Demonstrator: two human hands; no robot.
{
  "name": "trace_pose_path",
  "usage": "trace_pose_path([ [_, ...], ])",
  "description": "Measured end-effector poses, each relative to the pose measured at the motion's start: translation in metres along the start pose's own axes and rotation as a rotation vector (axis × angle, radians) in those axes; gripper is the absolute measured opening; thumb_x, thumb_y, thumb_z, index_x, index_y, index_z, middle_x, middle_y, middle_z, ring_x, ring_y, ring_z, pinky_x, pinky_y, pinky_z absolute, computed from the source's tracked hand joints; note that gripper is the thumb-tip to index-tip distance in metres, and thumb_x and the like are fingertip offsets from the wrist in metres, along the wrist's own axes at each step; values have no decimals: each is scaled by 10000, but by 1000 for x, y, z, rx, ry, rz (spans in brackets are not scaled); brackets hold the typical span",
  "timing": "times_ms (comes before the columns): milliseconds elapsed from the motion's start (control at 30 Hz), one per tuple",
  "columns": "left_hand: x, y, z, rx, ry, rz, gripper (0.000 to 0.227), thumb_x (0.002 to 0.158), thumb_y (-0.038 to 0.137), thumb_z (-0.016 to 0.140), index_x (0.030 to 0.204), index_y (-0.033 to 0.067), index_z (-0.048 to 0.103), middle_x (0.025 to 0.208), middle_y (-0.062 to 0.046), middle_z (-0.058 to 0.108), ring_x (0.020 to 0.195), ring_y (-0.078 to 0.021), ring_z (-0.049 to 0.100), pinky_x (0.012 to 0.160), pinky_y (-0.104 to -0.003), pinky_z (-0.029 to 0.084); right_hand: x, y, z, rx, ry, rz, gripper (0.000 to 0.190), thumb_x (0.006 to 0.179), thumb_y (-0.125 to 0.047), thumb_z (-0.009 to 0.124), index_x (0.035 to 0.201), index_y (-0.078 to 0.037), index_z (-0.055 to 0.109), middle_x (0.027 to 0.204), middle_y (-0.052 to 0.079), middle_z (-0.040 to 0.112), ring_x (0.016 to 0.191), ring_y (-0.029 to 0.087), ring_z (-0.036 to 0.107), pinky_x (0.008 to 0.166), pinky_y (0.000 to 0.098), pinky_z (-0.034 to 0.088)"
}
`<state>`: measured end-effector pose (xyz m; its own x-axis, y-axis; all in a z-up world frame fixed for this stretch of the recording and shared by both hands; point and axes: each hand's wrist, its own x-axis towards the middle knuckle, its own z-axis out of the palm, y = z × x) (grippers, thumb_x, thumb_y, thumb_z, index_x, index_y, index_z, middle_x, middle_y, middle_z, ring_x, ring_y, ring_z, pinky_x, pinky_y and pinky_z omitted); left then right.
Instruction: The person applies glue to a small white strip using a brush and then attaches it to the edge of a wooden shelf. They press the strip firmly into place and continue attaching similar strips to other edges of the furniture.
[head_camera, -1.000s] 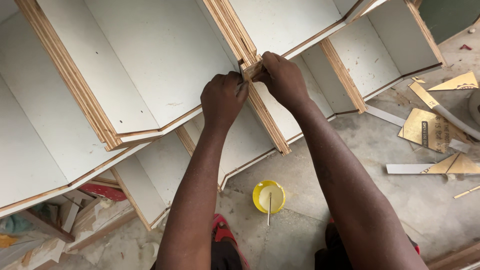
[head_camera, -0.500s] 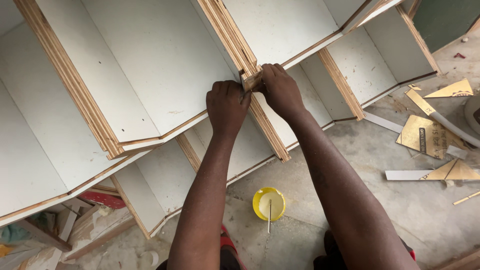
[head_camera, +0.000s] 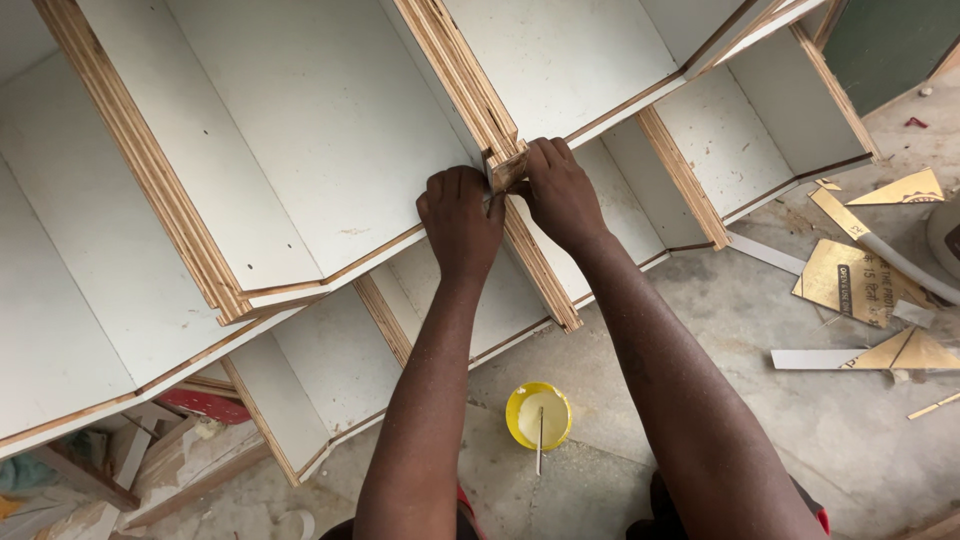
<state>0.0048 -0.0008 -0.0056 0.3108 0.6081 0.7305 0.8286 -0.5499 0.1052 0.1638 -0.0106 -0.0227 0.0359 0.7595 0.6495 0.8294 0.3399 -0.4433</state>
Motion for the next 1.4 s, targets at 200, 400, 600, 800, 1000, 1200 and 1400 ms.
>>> trace_pose_path([
  [200,-3,5,0,-15,-44,-65,333,816,189,819,1068,95,624,1121,-39,617,1141,-260,554,954,-471,420,2,-9,-10,30,-54,19,394,823,-138,812,1123,-27,581,1141,110,619,1112,338,571,888,465,531],
  [400,-1,1,-5,-47,-77,-15,283,856,164,805,1055,89,618,1116,-50,617,1144,-271,551,953,-479,409,3,-9,-13,60,-63,60,329,861,-183,814,1074,-59,597,1109,84,631,1114,313,584,887,462,531],
  [600,-4,1,0,-50,-43,-42,322,835,159,800,1089,90,616,1139,-52,613,1168,-272,548,978,-476,402,0,-5,-3,11,-40,42,296,897,-134,777,1075,-18,571,1131,107,622,1106,329,579,865,454,538],
  [800,-8,-2,-12,-89,-38,32,353,823,97,757,1140,65,604,1191,-88,608,1195,-302,538,991,-495,408,-4,-1,-12,85,16,-14,163,913,-61,733,1029,-60,618,1102,100,638,1049,302,633,835,422,567],
  [1000,-17,-15,-21,-257,-60,83,206,945,78,708,1129,83,616,1230,-70,643,1193,-286,581,1031,-453,468,-11,13,-23,203,105,76,58,970,-94,738,966,-55,695,996,88,706,863,272,707,736,405,567],
  [1200,-12,-14,-23,-194,-58,117,249,912,225,799,1055,84,652,1149,-57,665,1139,-269,600,950,-439,486,-16,9,-24,5,23,77,98,984,-193,763,1004,-100,740,951,65,735,890,267,704,736,420,558],
  [1400,1,-1,-16,-17,-35,50,293,844,265,844,970,85,650,1022,-60,642,1031,-267,581,860,-441,467,-9,-2,-15,-86,105,-67,304,842,-263,830,1051,-79,710,1072,71,686,973,275,687,697,399,565],
])
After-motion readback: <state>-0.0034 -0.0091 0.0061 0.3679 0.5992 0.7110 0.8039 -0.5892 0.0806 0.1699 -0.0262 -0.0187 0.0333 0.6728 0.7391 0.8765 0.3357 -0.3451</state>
